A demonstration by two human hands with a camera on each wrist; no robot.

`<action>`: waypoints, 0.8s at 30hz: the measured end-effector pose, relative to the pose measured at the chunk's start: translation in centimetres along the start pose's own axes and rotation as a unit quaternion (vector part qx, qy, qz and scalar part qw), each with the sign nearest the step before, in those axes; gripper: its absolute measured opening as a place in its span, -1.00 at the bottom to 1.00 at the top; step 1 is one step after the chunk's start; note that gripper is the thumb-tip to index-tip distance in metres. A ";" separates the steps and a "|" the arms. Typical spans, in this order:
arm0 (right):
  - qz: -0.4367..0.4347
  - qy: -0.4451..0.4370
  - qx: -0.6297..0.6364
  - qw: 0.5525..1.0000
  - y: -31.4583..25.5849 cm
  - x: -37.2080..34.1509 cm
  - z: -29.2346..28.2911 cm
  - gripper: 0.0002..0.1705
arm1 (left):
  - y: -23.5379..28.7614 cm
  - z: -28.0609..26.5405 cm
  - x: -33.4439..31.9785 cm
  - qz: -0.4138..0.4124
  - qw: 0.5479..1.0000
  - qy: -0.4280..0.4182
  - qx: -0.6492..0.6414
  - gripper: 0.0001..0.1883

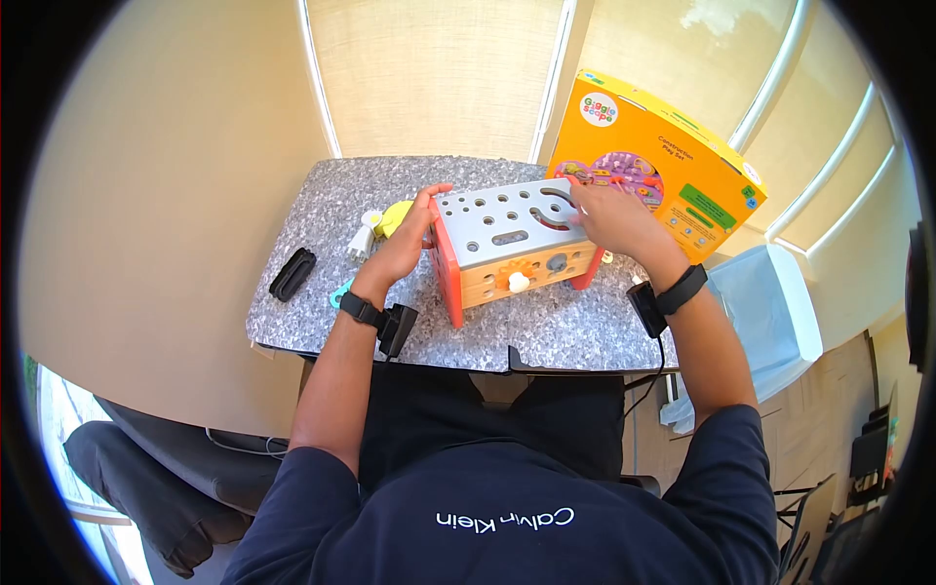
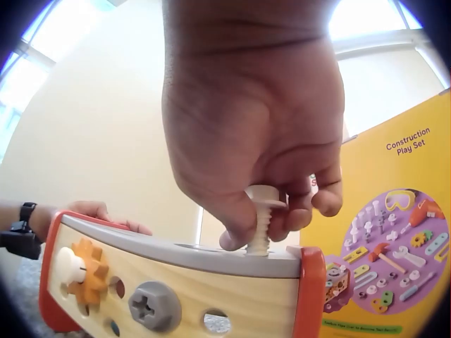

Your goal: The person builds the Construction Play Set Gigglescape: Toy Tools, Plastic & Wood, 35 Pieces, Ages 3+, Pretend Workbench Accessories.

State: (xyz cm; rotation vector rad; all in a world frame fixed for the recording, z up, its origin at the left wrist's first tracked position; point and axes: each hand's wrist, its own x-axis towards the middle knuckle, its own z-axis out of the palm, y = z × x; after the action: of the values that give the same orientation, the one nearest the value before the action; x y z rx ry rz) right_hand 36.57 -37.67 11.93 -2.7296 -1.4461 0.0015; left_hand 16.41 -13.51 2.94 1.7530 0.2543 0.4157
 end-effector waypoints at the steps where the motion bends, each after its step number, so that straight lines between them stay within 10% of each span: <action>1: -0.059 0.020 -0.017 0.998 0.6 0.1 0.3 -0.76 | -0.1 0.0 0.0 0.003 1.000 0.002 0.000 -0.42; 9: -0.169 0.049 0.027 0.984 0.6 -0.3 -0.3 -0.79 | -0.3 -0.3 0.2 0.005 1.000 -0.024 0.007 -0.42; 12: -0.012 0.033 0.040 0.999 0.2 0.0 0.0 -0.82 | -0.4 -0.3 0.2 0.007 1.000 -0.022 0.013 -0.42; 17: -0.195 0.015 0.046 0.980 2.4 0.7 0.0 -0.78 | -0.4 -0.2 0.0 0.024 0.999 -0.018 0.019 -0.41; 24: -0.222 0.027 0.064 0.973 1.3 -0.2 -1.5 -0.77 | -0.5 -0.2 -0.1 0.011 1.000 -0.008 0.012 -0.38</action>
State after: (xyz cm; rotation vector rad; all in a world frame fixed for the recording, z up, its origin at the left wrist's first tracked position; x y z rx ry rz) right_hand 37.60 -38.62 13.35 -2.2340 -1.9293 0.0012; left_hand 16.29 -13.20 2.51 1.7827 0.2296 0.4150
